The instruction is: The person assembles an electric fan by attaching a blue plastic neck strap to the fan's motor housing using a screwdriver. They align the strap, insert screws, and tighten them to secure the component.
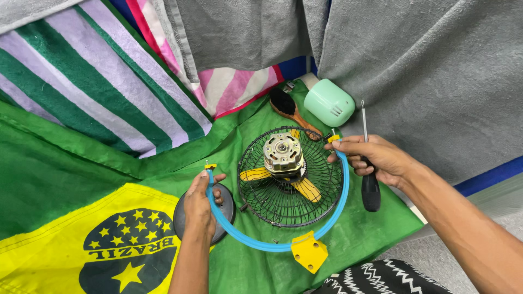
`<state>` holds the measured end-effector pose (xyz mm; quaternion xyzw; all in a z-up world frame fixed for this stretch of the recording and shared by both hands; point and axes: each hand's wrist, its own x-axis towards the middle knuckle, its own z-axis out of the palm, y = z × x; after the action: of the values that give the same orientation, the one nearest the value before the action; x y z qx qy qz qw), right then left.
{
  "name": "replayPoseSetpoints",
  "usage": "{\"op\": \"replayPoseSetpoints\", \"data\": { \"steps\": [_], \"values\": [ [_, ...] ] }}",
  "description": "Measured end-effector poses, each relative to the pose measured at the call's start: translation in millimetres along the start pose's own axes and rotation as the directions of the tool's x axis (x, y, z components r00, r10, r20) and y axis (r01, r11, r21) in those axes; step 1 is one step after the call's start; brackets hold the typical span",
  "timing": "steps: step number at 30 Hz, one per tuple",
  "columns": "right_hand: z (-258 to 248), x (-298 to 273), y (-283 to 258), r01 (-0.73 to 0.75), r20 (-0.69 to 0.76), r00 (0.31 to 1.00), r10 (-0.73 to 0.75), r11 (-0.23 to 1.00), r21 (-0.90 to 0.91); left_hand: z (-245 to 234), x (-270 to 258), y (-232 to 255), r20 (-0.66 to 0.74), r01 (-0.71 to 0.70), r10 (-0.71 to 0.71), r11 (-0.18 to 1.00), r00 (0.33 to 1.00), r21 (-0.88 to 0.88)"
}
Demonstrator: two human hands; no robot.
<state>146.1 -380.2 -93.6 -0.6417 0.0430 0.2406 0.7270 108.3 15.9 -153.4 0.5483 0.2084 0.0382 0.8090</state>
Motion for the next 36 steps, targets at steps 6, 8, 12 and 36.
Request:
{"op": "replayPoseSetpoints", "data": {
  "steps": [6, 8, 12, 36],
  "values": [
    [34, -9, -38, 0.138, 0.039, 0.99, -0.137, 0.99, -0.03, -7, -3, 10, -0.06, -0.016, 0.013, 0.999, 0.998, -0.041],
    [47, -10, -49, 0.178, 0.036, 0.984, -0.175, 0.977, -0.118, -11, -7, 7, -0.072, -0.012, 0.006, 0.997, 0.997, -0.077],
    [69, -18, -66, 0.23, 0.115, 0.971, -0.212, 0.955, -0.186, -22, -17, 4, -0.121, 0.003, -0.017, 0.994, 0.993, -0.11],
    [171, -20, -46, 0.388, 0.097, 0.92, -0.381, 0.918, -0.078, 126, -112, 58, 0.22, -0.488, 0.459, 0.868, 0.861, 0.097]
  ]
}}
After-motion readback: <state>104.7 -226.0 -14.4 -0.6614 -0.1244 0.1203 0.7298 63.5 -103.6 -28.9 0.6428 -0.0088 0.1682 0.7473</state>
